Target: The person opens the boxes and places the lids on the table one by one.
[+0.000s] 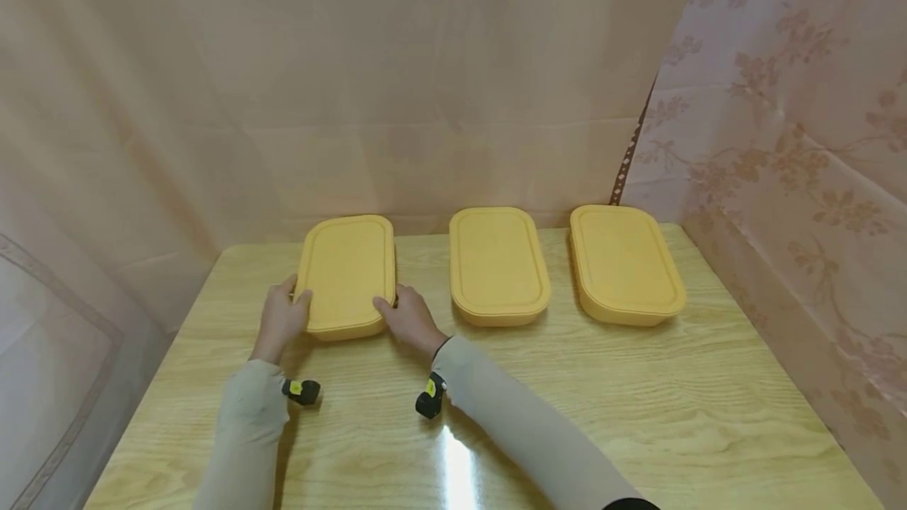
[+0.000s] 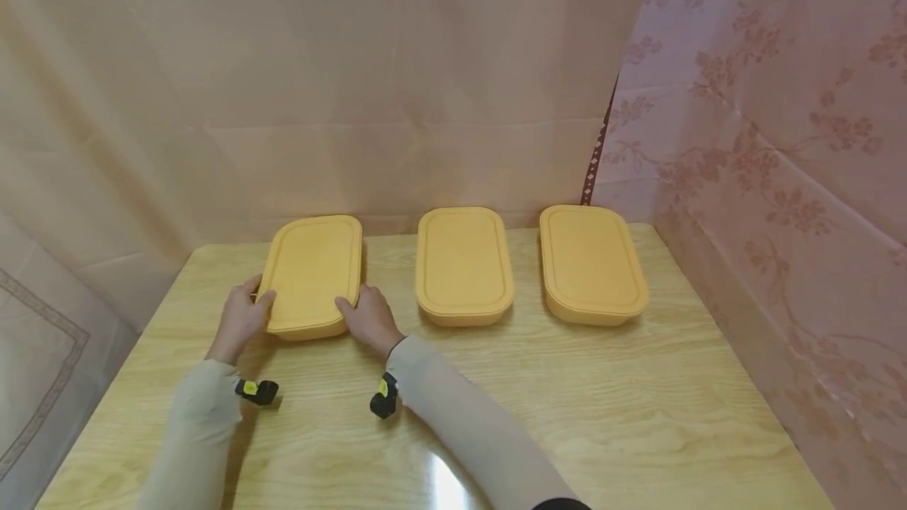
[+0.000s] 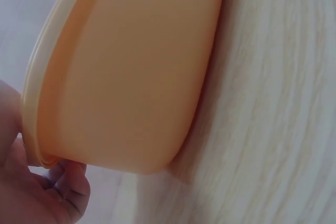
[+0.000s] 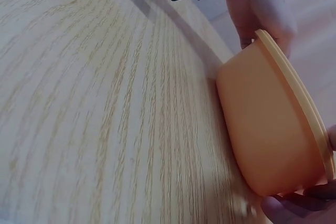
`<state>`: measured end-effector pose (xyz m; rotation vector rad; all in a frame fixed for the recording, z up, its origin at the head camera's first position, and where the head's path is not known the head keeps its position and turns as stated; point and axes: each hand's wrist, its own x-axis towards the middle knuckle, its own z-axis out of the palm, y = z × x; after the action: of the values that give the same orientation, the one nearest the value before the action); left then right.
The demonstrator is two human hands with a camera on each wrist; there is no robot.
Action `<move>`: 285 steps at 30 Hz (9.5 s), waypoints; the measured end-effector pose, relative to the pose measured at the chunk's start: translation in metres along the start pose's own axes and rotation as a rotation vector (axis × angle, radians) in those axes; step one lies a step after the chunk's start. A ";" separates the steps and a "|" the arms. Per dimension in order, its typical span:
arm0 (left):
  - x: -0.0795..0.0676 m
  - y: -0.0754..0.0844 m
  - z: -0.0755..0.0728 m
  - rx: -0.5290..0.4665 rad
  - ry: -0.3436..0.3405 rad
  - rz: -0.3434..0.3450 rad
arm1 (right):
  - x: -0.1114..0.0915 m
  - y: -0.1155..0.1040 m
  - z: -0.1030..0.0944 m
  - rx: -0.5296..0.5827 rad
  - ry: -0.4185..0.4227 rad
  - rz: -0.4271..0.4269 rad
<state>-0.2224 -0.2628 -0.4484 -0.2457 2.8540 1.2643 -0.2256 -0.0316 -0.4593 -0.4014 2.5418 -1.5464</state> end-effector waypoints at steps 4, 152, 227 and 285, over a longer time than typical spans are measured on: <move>0.002 -0.001 0.000 0.001 -0.002 0.002 | 0.001 0.000 0.002 0.000 0.017 0.007; -0.053 0.034 0.029 0.514 0.167 0.863 | -0.012 0.016 0.010 0.127 0.135 0.066; -0.052 0.049 0.016 -0.142 0.443 0.674 | -0.005 0.009 0.002 0.135 0.103 0.155; -0.049 0.048 -0.008 -0.952 0.676 0.289 | -0.008 0.004 0.002 0.079 0.090 0.149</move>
<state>-0.1803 -0.2298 -0.4041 -0.3007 2.4603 3.0260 -0.2182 -0.0288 -0.4642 -0.1317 2.5012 -1.6370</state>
